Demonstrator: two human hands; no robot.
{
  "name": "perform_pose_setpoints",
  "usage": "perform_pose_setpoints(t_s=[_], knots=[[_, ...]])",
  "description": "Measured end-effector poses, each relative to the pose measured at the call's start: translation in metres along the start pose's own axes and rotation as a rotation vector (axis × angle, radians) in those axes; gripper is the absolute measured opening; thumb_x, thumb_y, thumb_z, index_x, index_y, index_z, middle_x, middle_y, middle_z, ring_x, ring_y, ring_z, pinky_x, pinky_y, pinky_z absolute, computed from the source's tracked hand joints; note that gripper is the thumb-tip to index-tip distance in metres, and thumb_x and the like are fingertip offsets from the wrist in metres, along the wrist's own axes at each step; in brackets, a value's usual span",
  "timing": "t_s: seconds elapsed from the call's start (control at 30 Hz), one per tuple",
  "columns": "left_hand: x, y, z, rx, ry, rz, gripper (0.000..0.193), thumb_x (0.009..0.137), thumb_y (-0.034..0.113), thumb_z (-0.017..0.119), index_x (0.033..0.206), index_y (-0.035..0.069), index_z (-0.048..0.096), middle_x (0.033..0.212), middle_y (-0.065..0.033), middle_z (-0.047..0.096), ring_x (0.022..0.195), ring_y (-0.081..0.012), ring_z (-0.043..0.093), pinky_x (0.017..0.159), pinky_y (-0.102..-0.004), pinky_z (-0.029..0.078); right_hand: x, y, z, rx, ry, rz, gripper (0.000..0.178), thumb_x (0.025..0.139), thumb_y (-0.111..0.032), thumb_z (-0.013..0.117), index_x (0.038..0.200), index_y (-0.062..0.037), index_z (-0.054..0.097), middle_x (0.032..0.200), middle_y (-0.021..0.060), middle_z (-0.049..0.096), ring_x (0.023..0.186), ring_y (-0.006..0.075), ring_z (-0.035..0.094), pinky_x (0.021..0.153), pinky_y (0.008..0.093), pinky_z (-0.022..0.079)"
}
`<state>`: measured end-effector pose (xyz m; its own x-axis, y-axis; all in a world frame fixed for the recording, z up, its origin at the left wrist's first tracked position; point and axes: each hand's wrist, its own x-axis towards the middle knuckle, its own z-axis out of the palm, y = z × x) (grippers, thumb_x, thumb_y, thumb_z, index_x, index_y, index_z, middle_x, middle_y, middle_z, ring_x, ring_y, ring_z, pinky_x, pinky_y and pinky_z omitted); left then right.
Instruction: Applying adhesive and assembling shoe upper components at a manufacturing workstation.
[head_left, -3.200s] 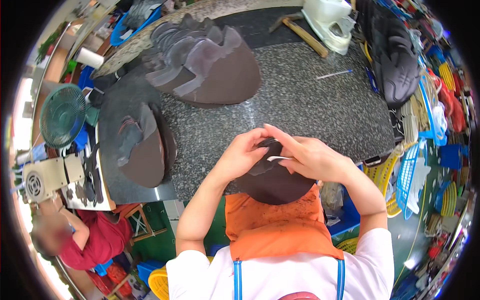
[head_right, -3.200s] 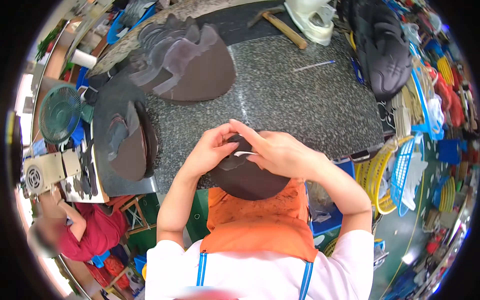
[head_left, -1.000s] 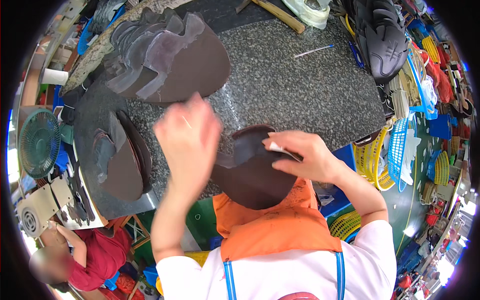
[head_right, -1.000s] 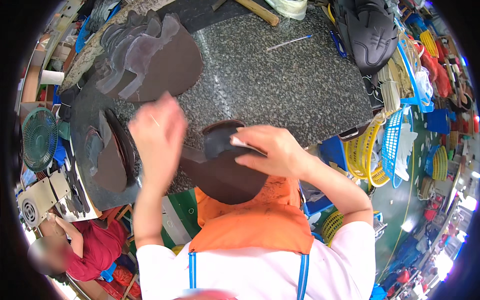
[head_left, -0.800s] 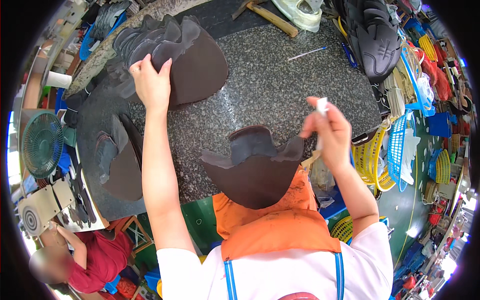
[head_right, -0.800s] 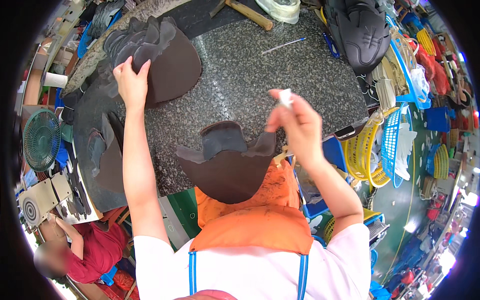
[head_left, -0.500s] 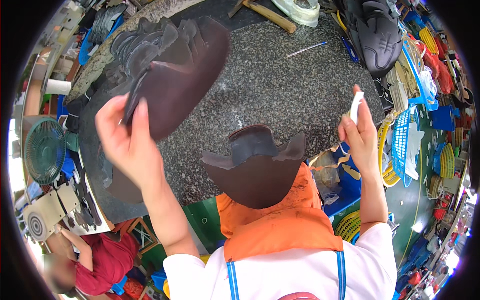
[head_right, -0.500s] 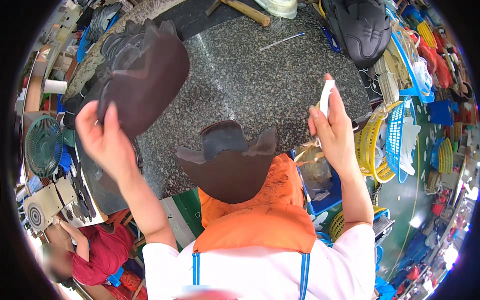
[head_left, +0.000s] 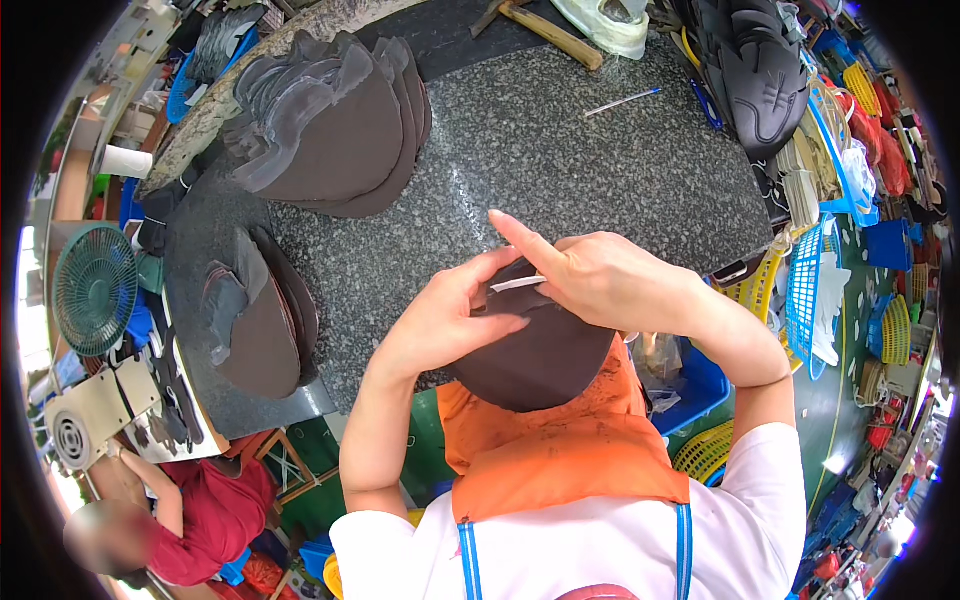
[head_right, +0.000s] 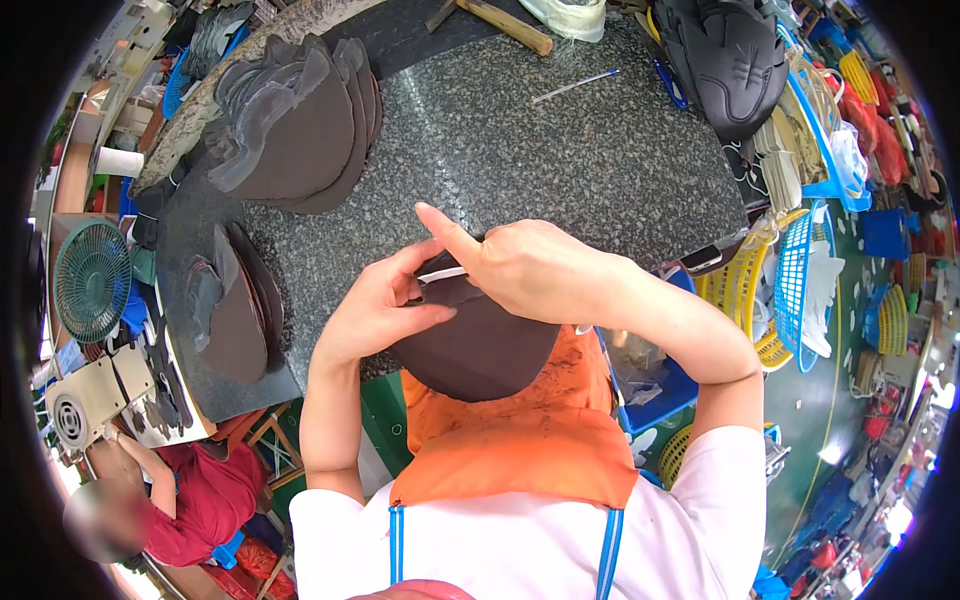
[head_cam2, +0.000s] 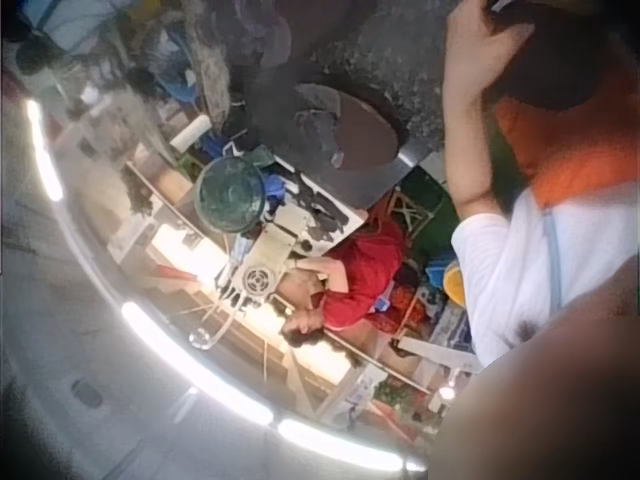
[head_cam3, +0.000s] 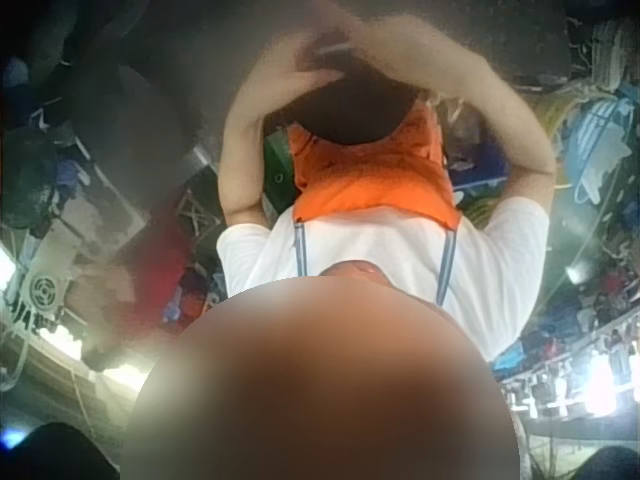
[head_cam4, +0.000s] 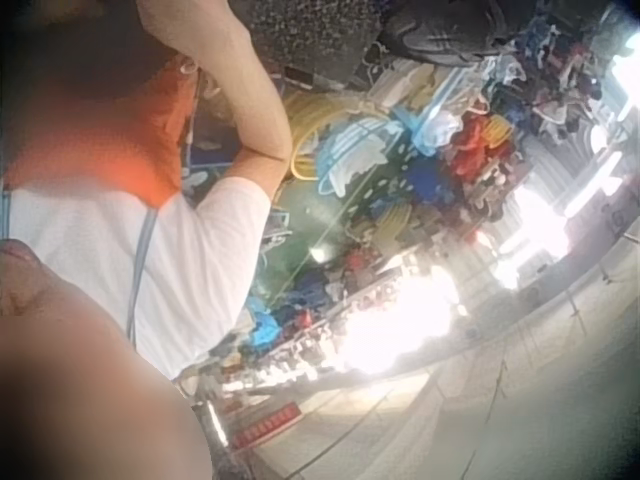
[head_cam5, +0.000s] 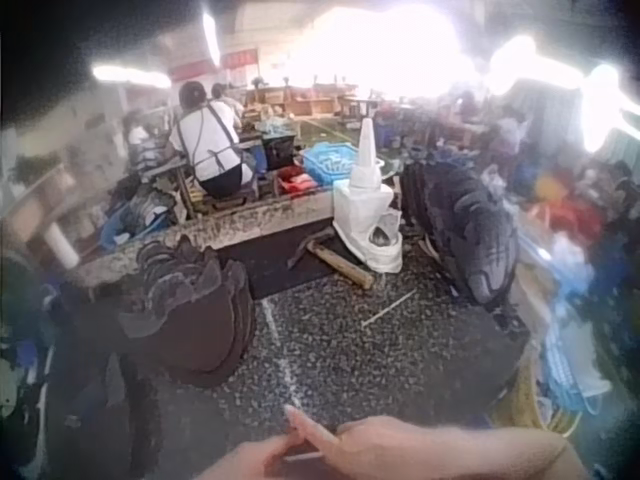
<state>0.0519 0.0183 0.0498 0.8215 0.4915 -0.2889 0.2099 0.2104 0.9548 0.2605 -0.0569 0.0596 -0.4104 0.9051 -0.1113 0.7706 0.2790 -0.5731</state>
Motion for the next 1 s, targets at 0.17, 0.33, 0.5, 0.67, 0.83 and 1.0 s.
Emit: perform_pose_setpoints(t_s=[0.17,0.33,0.5,0.67,0.83,1.0], knots=[[0.0,-0.018,0.01,0.357,0.236,0.245,0.035,0.092,0.002,0.057,0.127,-0.002,0.058,0.109,-0.0131,0.071,0.096,-0.0149,0.068,0.082,-0.0296,0.052,-0.006,-0.004,0.0,0.105,0.198,0.014,0.068,0.084,-0.004,0.063,0.145,0.0015,0.033,0.081,0.0177,0.061,0.068,0.0315,0.063,0.06,0.0399,0.05],[-0.005,-0.022,0.01,0.165,0.279,0.116,0.032,0.097,-0.001,0.052,0.128,-0.003,0.058,0.111,-0.0067,0.067,0.098,-0.0091,0.062,0.086,-0.0229,0.049,-0.018,-0.004,0.011,0.315,0.661,0.102,0.037,0.088,0.002,0.06,0.124,0.0037,0.054,0.084,0.0103,0.059,0.073,0.0208,0.061,0.066,0.0289,0.049],[-0.006,-0.027,0.01,0.029,0.331,0.143,0.032,0.095,0.0,0.054,0.126,-0.001,0.06,0.105,-0.006,0.07,0.096,-0.0071,0.062,0.084,-0.0222,0.049,-0.029,-0.008,0.017,1.175,0.541,-0.002,0.037,0.087,0.004,0.059,0.123,-0.0017,0.056,0.088,0.0088,0.058,0.072,0.0205,0.059,0.063,0.0315,0.049],[-0.012,-0.019,0.021,0.115,0.409,0.192,0.031,0.094,-0.001,0.054,0.125,-0.001,0.061,0.108,-0.0089,0.07,0.097,-0.01,0.064,0.083,-0.0241,0.05,-0.012,-0.012,0.02,0.258,0.685,0.069,0.045,0.081,-0.004,0.07,0.123,-0.0034,0.054,0.085,0.0096,0.061,0.072,0.0232,0.057,0.063,0.0321,0.05],[-0.016,-0.009,0.027,0.345,0.417,0.232,0.033,0.092,-0.002,0.055,0.124,0.0,0.061,0.108,-0.0106,0.071,0.096,-0.0117,0.066,0.083,-0.0259,0.051,-0.01,-0.026,0.023,0.928,0.559,0.243,0.041,0.085,0.001,0.066,0.124,-0.003,0.052,0.081,0.0012,0.055,0.085,0.0108,0.058,0.075,0.0271,0.048],[-0.016,-0.018,0.021,0.097,0.474,0.217,0.032,0.094,-0.002,0.055,0.126,-0.002,0.06,0.109,-0.0058,0.067,0.099,-0.0088,0.06,0.088,-0.0223,0.047,-0.022,-0.004,0.026,1.402,0.638,-0.139,0.041,0.089,0.0,0.061,0.128,-0.0049,0.047,0.091,0.0012,0.053,0.084,0.0117,0.061,0.072,0.028,0.05]])
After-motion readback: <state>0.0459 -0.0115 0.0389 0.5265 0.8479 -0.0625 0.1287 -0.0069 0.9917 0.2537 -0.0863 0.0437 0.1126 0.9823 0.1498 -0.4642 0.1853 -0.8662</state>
